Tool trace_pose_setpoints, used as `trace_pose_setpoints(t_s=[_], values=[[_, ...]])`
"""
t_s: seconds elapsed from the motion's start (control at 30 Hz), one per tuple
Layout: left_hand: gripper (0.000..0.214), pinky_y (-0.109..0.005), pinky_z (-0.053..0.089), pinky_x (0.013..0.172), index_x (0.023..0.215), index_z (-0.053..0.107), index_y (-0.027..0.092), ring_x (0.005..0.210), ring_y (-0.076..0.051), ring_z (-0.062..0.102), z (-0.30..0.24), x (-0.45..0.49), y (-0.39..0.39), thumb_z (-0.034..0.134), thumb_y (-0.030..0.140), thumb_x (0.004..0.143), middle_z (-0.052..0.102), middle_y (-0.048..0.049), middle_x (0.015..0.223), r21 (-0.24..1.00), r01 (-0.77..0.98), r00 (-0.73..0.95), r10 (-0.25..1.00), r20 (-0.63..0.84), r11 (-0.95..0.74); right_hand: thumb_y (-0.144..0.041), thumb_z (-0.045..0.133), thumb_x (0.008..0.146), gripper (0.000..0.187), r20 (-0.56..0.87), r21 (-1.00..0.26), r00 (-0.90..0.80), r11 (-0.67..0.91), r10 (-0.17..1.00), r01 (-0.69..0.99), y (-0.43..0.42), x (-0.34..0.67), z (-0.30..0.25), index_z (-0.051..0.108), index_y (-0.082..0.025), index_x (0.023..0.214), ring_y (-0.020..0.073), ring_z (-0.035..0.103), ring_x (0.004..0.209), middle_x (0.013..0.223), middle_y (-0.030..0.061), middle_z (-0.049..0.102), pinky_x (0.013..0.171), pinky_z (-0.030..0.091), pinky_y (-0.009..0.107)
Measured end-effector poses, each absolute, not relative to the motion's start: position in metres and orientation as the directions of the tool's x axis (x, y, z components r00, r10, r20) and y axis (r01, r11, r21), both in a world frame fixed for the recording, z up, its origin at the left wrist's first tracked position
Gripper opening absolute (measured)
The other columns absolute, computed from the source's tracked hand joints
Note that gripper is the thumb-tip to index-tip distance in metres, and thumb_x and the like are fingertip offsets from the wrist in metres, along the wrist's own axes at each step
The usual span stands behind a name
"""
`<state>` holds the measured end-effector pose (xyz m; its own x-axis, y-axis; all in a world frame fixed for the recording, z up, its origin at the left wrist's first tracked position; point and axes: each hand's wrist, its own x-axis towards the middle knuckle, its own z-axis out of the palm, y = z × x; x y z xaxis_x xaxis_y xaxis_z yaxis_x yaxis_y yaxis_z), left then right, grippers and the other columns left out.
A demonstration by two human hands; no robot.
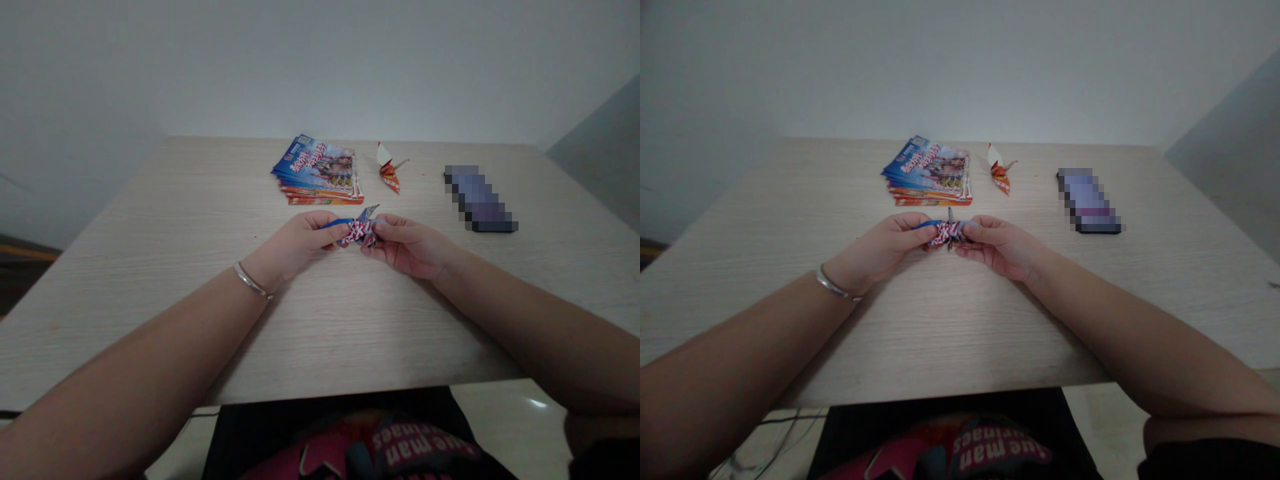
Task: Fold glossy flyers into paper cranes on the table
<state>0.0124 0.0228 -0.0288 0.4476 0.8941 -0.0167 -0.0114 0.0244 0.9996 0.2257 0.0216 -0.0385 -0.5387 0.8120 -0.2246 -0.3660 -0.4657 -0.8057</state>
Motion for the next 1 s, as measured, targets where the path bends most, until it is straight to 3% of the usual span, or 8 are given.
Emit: trace_pose_setpoints(t_s=[0.73,1.0], values=[[0.037,-0.025,0.038,0.066,0.068,0.063,0.014,0.066,-0.010,0.051,-0.0270,0.0136,0.0221,0.082,0.047,0.068,0.061,0.0009,0.068,0.994,-0.066,0.458,0.888,-0.049,0.089,-0.026,0.088,0.070,0.021,-0.173,-0.792,-0.583,-0.464,0.794,-0.397,0.0210,0.2246,-0.0387,0.074,-0.016,0.083,0.0079,0.071,0.077,0.083,0.0000,0.077,0.079,0.059,0.016],[0.036,-0.025,0.039,0.067,0.072,0.067,0.014,0.067,-0.011,0.052,-0.0285,0.0131,0.0228,0.082,0.046,0.069,0.063,0.0000,0.070,0.990,-0.084,0.453,0.889,-0.064,0.114,-0.018,0.080,0.078,0.009,-0.169,-0.782,-0.574,-0.464,0.801,-0.417,0.0205,0.2235,-0.0379,0.073,-0.017,0.083,0.0080,0.072,0.076,0.084,0.0003,0.078,0.078,0.061,0.017]])
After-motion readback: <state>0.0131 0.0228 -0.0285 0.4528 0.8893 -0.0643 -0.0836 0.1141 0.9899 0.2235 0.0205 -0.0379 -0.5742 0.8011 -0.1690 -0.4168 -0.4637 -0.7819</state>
